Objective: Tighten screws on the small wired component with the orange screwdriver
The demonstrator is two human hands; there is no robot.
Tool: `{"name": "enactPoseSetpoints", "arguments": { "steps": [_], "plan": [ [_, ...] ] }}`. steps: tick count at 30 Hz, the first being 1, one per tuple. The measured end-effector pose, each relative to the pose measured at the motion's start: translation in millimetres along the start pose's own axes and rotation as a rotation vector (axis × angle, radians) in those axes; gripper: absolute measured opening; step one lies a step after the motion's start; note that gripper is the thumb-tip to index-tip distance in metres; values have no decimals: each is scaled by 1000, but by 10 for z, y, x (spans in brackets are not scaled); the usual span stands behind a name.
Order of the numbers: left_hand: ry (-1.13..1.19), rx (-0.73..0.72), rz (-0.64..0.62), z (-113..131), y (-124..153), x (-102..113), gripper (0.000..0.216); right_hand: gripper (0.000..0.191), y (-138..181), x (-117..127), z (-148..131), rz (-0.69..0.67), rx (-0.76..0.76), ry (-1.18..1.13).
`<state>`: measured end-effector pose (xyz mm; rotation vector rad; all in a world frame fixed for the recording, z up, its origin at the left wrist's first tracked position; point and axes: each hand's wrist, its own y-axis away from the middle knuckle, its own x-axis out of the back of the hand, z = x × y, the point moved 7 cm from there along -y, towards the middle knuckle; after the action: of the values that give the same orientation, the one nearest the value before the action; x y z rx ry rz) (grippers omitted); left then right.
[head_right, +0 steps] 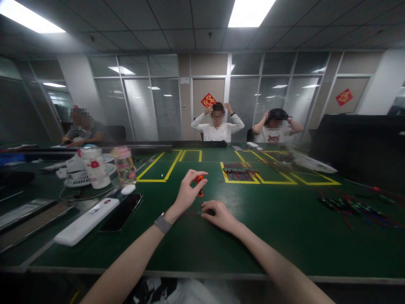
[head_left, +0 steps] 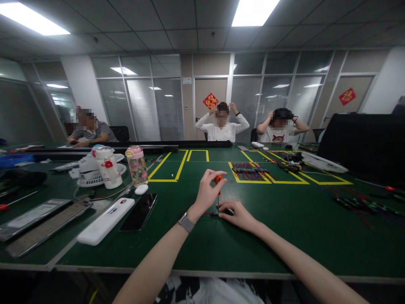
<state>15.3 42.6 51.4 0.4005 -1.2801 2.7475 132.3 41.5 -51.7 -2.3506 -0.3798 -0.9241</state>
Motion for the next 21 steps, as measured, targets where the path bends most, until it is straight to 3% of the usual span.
{"name": "enactPoseSetpoints", "arguments": {
  "steps": [6, 13, 21],
  "plan": [
    [144, 40, -38, -63, -11, -50, 33, 15, 2, 3, 2, 2, -2, 0],
    [21, 27, 58, -45, -4, 40, 21, 14, 4, 10, -21, 13, 5, -11],
    [151, 41, -3, -46, -2, -28, 31, 15, -2, 3, -5, 3, 3, 1]
  ]
}}
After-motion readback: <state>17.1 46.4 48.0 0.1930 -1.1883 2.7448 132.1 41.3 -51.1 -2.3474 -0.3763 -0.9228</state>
